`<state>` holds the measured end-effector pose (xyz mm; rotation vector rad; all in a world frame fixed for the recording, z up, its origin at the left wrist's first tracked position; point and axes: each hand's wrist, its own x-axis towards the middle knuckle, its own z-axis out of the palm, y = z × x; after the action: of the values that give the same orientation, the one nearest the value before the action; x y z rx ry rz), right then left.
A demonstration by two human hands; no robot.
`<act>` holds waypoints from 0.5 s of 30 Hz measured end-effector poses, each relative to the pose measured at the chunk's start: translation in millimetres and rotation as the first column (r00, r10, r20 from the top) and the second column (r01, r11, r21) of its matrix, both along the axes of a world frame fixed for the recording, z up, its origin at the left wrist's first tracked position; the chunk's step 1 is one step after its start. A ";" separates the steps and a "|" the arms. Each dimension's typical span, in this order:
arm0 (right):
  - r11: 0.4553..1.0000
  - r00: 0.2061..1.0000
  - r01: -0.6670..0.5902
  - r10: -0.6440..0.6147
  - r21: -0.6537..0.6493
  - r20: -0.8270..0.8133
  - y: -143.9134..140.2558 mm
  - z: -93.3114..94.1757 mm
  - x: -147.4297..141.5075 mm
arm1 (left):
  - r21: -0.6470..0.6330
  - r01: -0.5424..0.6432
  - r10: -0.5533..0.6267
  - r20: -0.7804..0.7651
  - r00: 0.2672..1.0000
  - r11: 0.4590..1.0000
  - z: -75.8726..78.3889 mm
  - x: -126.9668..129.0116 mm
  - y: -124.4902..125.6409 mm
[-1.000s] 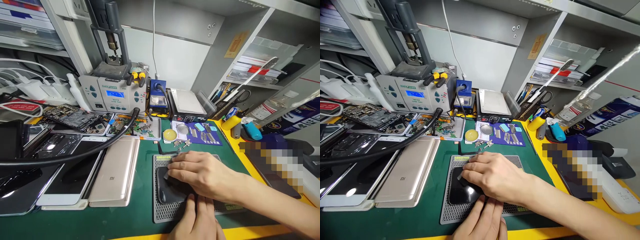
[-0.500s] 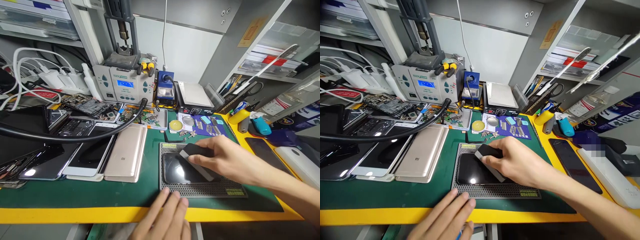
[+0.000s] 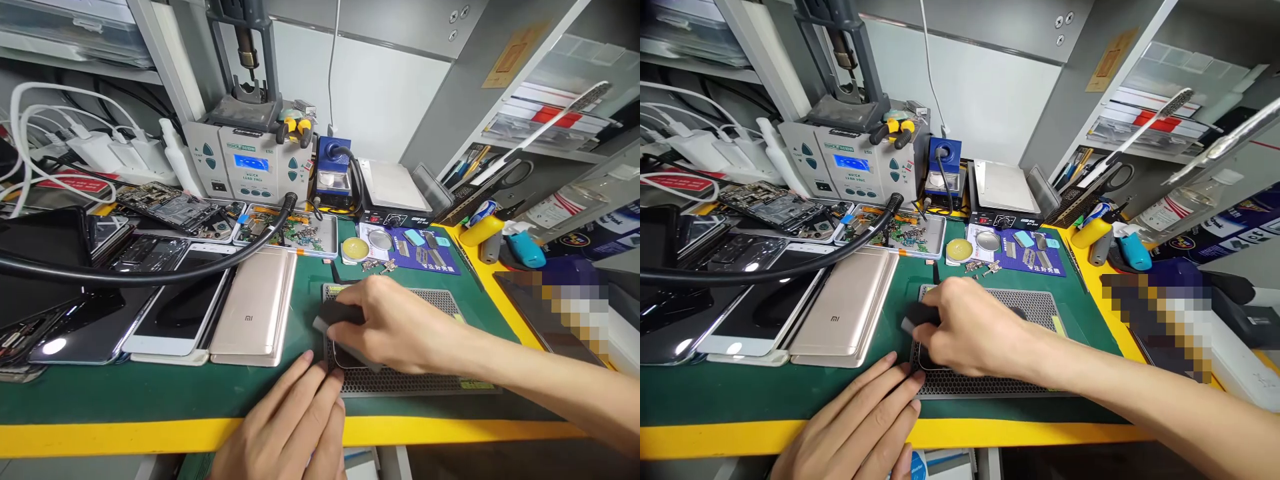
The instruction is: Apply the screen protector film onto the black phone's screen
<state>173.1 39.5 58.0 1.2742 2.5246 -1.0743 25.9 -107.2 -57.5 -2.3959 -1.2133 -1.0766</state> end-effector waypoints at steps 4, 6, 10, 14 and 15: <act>0.998 0.999 -0.042 0.041 -0.051 -0.025 4.8 7.1 4.5 | -0.001 0.001 -0.001 0.006 1.000 1.000 0.1 -2.8 -0.5; 1.000 1.000 0.007 -0.007 -0.023 -0.020 17.1 8.6 12.4 | -0.016 0.011 -0.011 0.006 1.000 1.000 0.1 -2.2 0.9; 0.999 0.999 0.036 -0.035 0.033 -0.009 33.4 3.8 20.6 | -0.030 0.003 -0.003 0.013 1.000 1.000 0.2 1.6 2.1; 0.999 0.998 -0.040 0.041 0.024 -0.038 18.7 2.8 10.9 | -0.062 -0.001 0.001 0.011 1.000 0.998 -0.1 2.3 0.4; 0.998 0.997 -0.066 0.066 0.013 -0.048 13.2 4.5 8.8 | -0.059 0.004 -0.004 0.011 1.000 0.998 -0.2 1.3 -0.2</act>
<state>181.8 52.6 62.6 1.1727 2.5916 -1.0910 27.2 -107.4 -57.7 -2.4402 -1.2614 -1.0709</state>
